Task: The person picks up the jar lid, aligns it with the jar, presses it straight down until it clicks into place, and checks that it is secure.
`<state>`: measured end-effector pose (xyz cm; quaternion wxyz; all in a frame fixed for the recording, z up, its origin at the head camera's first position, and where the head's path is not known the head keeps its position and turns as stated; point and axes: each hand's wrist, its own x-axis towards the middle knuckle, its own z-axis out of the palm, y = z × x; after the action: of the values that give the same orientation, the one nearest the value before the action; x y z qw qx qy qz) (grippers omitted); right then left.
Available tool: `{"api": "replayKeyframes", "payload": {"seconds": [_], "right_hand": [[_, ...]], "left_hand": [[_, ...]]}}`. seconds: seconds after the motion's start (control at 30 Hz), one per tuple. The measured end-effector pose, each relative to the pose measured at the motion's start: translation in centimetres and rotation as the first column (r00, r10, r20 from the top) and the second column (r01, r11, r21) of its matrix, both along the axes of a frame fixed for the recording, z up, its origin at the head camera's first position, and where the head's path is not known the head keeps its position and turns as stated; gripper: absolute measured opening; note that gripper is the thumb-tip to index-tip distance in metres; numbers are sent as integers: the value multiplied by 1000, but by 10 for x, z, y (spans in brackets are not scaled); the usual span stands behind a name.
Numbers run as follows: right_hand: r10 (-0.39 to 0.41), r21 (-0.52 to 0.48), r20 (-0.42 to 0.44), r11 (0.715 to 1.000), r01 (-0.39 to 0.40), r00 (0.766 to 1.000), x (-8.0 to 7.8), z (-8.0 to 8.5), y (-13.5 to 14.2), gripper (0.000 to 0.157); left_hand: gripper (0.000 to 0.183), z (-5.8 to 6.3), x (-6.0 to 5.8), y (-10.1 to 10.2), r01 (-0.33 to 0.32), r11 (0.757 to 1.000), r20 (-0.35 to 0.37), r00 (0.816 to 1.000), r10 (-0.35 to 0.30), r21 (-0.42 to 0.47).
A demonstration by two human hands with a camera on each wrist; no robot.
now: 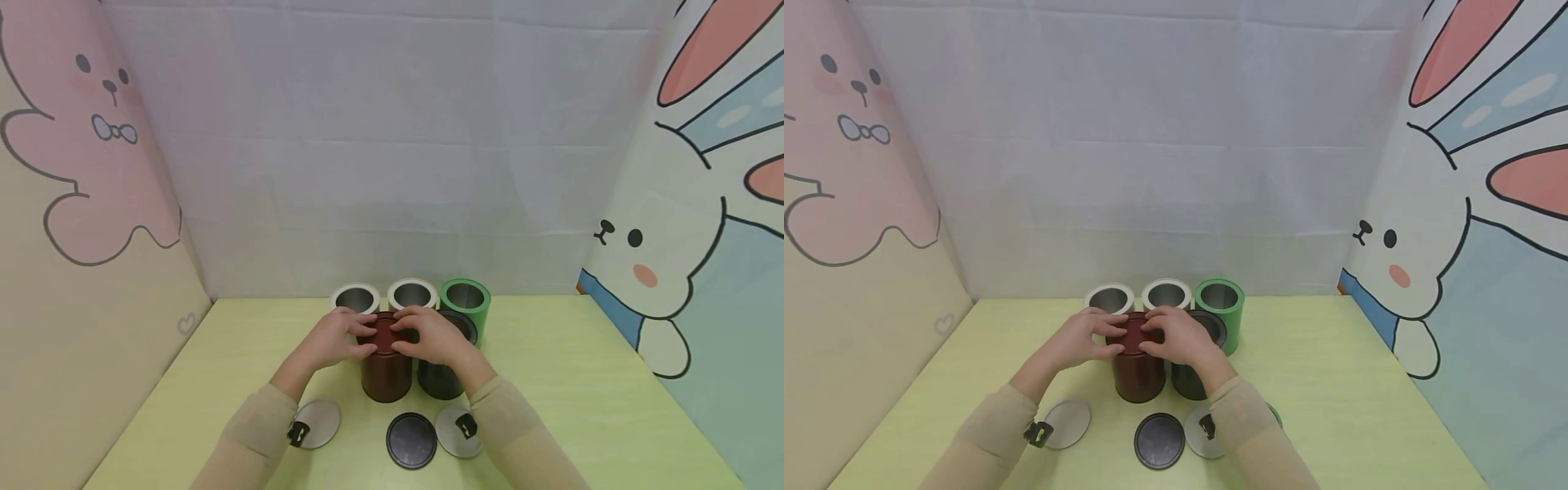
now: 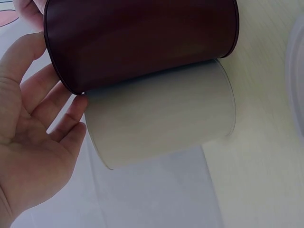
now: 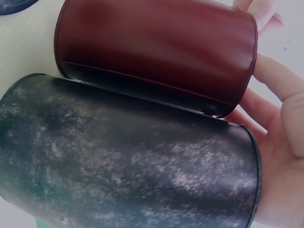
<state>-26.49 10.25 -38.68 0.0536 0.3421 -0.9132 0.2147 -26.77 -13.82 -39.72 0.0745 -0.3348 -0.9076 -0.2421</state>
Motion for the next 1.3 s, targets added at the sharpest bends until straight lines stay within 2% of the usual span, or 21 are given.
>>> {"api": "replayKeyframes", "payload": {"seconds": [0.37,0.53,0.67,0.8,1.0,1.13,1.3], "right_hand": [[-3,-52,-11,999,2,1000,1,-6,3,32],[-19,-38,-20,999,19,1000,1,-9,3,33],[-26,-10,-81,1000,26,996,2,-9,3,33],[-32,-7,-168,999,32,985,4,-9,3,31],[-25,-74,-301,997,3,953,10,-15,8,30],[5,-134,-336,990,-53,942,18,-18,14,35],[52,-187,-353,974,-125,934,30,-21,22,43]], "left_hand": [[31,-6,1,-1,-1,998,-6,1000,2,58],[30,-10,1,-3,20,998,-40,999,-18,65],[30,-13,0,-3,49,995,-98,994,-41,82],[31,-18,-1,-4,78,991,-207,977,-55,105],[28,-29,1,-5,130,974,-373,926,-52,187],[29,-34,7,-4,156,961,-410,911,-51,229],[35,-35,18,0,162,954,-401,915,-50,251]]}}
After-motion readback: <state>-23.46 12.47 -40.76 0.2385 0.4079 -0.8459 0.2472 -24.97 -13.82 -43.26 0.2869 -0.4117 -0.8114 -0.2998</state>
